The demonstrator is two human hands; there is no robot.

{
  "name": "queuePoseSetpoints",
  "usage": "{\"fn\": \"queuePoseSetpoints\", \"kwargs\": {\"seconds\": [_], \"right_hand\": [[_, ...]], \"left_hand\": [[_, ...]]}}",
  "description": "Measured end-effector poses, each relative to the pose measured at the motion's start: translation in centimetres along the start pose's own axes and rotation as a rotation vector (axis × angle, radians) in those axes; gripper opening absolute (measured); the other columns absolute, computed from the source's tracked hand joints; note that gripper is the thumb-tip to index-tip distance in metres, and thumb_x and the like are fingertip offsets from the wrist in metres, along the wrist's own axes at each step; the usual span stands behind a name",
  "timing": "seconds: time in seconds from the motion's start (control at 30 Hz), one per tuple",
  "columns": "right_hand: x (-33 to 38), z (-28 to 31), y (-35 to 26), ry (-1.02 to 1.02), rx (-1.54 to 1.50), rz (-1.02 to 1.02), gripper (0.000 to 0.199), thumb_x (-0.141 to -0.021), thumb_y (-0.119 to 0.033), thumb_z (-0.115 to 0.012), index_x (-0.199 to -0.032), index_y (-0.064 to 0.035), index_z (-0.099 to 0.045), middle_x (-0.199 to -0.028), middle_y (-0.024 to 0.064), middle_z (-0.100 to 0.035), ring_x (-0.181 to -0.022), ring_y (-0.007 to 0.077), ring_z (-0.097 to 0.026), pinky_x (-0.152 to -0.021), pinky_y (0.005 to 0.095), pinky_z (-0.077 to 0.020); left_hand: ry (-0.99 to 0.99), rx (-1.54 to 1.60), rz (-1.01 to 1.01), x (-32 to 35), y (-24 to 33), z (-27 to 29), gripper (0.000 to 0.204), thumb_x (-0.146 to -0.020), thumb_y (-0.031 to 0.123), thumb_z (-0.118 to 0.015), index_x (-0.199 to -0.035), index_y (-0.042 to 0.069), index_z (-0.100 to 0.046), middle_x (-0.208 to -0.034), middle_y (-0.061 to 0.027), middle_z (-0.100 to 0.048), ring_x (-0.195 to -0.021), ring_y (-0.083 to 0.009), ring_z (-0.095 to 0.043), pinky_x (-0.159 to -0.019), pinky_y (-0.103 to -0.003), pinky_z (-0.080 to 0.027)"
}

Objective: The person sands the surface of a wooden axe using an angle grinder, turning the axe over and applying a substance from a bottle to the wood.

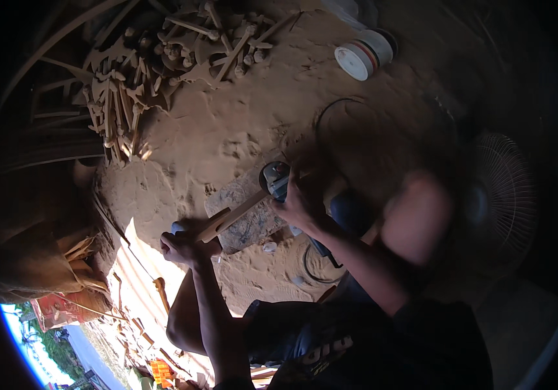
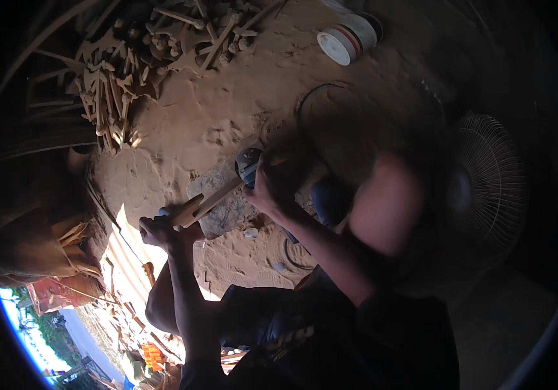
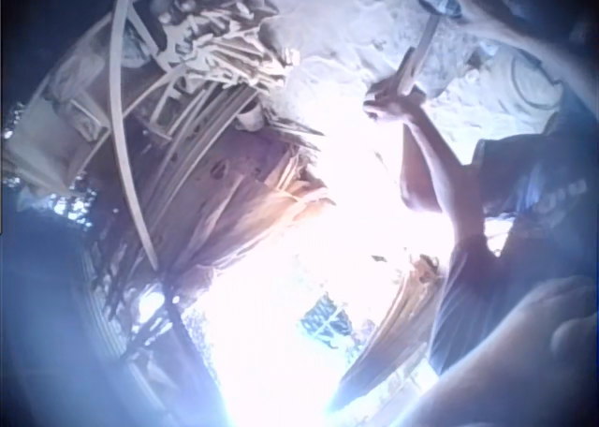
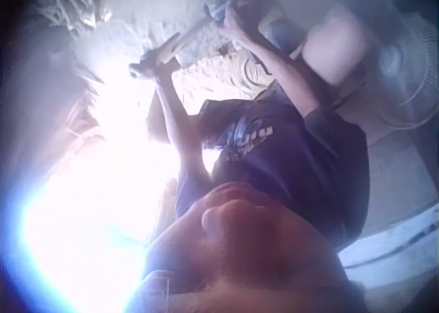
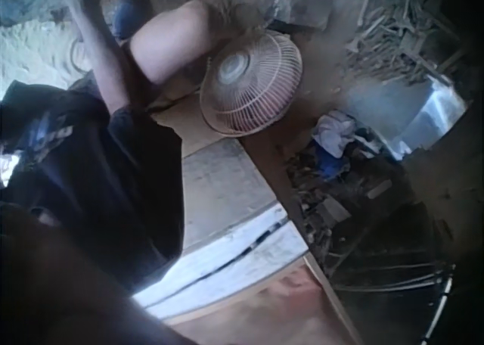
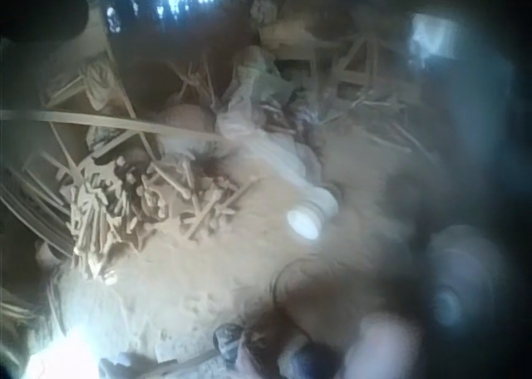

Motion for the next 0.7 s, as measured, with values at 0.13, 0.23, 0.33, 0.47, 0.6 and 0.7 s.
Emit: {"fn": "queuePoseSetpoints", "kwargs": {"seconds": [0.13, 0.23, 0.33, 0.47, 0.6, 0.7], "right_hand": [[1.2, -0.8, -0.8, -0.081, -0.093, -0.011, 0.114, -0.085, -0.028, -0.084, -0.161, 0.0172, -0.011, -0.093, 0.0302, -0.073, -0.082, 0.0417, -0.076, -0.074, 0.0503, -0.0618], [1.7, -1.3, -0.6, -0.156, -0.231, -0.015, 0.124, -0.086, -0.026, -0.083, -0.162, 0.0173, 0.005, -0.088, 0.0292, -0.073, -0.075, 0.0419, -0.076, -0.065, 0.0489, -0.0624], [1.5, -1.4, 0.5, -0.133, -0.247, -0.074, 0.111, -0.084, -0.021, -0.085, -0.159, 0.0161, -0.012, -0.086, 0.0281, -0.072, -0.076, 0.0425, -0.075, -0.063, 0.0485, -0.0622], [1.1, -1.3, 1.9, 0.019, -0.217, -0.011, 0.106, -0.084, -0.032, -0.088, -0.154, 0.0164, -0.026, -0.086, 0.0258, -0.074, -0.077, 0.0397, -0.076, -0.073, 0.0488, -0.0622], [1.2, 0.1, 1.5, -0.227, -0.325, -0.080, 0.110, -0.084, -0.032, -0.088, -0.156, 0.0161, -0.020, -0.085, 0.0293, -0.073, -0.076, 0.0433, -0.075, -0.069, 0.0506, -0.0625], [2.0, 1.4, 0.4, -0.295, -0.381, -0.080, 0.087, -0.078, -0.026, -0.089, -0.140, 0.0069, -0.038, -0.087, 0.0278, -0.072, -0.080, 0.0444, -0.076, -0.069, 0.0515, -0.0625]], "left_hand": [[0.040, -0.062, -0.039, 1.2, 0.9, -0.8, 0.038, -0.098, 0.018, -0.057, -0.070, 0.013, -0.032, -0.066, 0.0035, -0.031, -0.060, -0.0120, -0.031, -0.054, -0.032, -0.028], [0.047, -0.015, -0.040, 0.3, 0.2, -0.2, 0.037, -0.097, 0.017, -0.058, -0.071, 0.013, -0.032, -0.067, 0.0041, -0.031, -0.060, -0.0117, -0.030, -0.055, -0.031, -0.027], [0.049, -0.054, -0.035, 0.3, 0.0, 0.4, 0.029, -0.099, 0.017, -0.058, -0.078, 0.009, -0.041, -0.076, 0.0002, -0.035, -0.063, -0.0151, -0.038, -0.057, -0.033, -0.036], [0.066, -0.083, -0.119, 1.6, 0.7, -0.6, 0.031, -0.098, 0.017, -0.057, -0.074, 0.009, -0.038, -0.069, 0.0011, -0.035, -0.061, -0.0143, -0.036, -0.056, -0.032, -0.033], [0.088, -0.140, -0.149, 2.7, 1.0, -1.3, 0.033, -0.101, 0.019, -0.055, -0.074, 0.006, -0.041, -0.069, -0.0011, -0.038, -0.061, -0.0156, -0.039, -0.054, -0.033, -0.036], [0.040, -0.239, -0.186, 1.6, -0.2, -1.3, 0.033, -0.104, 0.018, -0.054, -0.078, 0.001, -0.044, -0.074, -0.0040, -0.043, -0.062, -0.0185, -0.044, -0.054, -0.035, -0.042]]}}
Point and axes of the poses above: each hand's wrist, its own x-axis away from the middle knuckle, its own z-axis out of the back of the hand, y = z × x, the point moved 2 cm from there along -x, towards the middle knuckle
